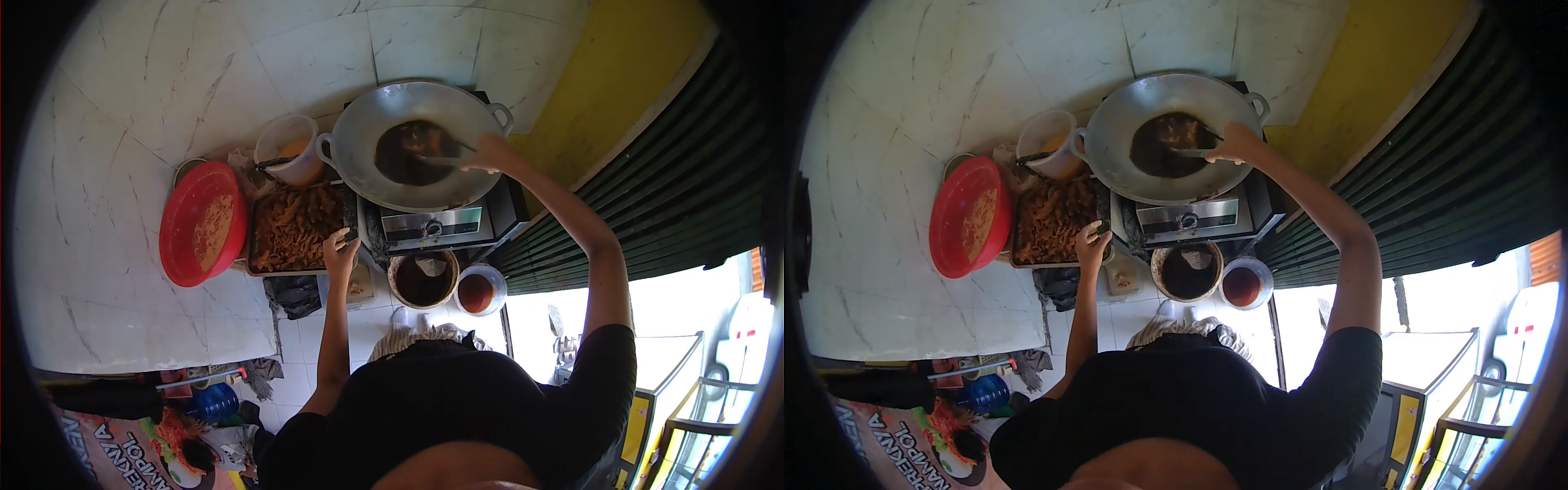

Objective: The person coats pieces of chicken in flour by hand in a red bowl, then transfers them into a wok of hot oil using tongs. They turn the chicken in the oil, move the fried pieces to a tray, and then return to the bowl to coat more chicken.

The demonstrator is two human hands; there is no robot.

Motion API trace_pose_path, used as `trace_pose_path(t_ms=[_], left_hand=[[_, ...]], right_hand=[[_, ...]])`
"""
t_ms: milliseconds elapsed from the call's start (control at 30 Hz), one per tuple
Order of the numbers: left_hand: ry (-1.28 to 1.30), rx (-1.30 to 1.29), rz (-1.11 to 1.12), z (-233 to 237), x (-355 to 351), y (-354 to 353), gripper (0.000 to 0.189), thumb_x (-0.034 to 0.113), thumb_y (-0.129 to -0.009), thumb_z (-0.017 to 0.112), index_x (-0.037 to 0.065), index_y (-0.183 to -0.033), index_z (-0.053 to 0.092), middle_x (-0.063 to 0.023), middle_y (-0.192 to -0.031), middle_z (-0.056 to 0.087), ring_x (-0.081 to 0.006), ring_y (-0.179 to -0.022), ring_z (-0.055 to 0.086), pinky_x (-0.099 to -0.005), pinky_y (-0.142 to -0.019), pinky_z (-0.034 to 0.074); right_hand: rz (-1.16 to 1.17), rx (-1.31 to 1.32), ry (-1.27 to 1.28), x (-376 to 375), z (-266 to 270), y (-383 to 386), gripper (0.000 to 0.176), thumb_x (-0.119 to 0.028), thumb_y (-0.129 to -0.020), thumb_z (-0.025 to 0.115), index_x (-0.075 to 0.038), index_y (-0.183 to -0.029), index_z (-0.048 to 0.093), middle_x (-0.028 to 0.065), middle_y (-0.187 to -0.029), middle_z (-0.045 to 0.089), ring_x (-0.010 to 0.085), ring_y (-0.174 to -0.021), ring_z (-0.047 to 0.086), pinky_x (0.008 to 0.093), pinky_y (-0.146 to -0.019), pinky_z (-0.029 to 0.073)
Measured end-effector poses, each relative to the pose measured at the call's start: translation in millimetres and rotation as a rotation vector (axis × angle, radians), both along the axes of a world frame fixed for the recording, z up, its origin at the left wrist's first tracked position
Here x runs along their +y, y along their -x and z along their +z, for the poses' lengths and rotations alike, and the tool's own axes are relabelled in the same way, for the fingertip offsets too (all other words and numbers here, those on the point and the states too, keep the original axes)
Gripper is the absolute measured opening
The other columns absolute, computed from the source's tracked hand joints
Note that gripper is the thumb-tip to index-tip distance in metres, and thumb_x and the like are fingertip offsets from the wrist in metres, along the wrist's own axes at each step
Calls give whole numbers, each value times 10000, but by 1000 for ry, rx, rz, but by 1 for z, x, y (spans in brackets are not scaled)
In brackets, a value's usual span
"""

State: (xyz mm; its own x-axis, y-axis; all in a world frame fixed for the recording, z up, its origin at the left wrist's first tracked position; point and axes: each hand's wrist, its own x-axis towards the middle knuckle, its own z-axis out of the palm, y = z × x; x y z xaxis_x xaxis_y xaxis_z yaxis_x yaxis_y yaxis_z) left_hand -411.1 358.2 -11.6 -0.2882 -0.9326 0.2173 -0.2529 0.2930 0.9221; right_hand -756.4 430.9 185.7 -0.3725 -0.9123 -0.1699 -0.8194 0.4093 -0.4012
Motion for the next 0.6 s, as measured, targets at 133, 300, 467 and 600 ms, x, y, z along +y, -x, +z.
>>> trace_pose_path(t_ms=[133,300,467,600], left_hand=[[8,-6,5,-1,0,0,347,149,-674,688,42,-979,563,-98,-982,515,-203,-894,504,-305,-777,422],[3,-15,9,3,0,0,350,170,-676,689,41,-977,567,-105,-977,510,-206,-887,507,-305,-775,424],[-6,-30,22,7,2,0,355,186,-676,691,48,-980,570,-110,-968,506,-209,-872,508,-307,-769,425],[-4,-32,19,1,-1,-1,357,182,-673,691,47,-981,571,-109,-967,505,-209,-870,506,-309,-770,423]], right_hand=[[-20,-41,-74,-4,-4,0,341,-281,-487,695,29,-498,552,143,-443,518,228,-395,533,317,-446,458],[60,-7,36,-27,-42,0,341,-278,-509,677,42,-537,562,160,-481,538,251,-461,563,330,-508,470],[119,-26,55,-32,-46,-8,338,-278,-546,665,47,-565,574,151,-496,549,253,-483,573,332,-518,468],[168,-7,-39,-21,-31,-12,338,-284,-556,665,43,-565,578,147,-490,548,242,-481,574,327,-514,467]])
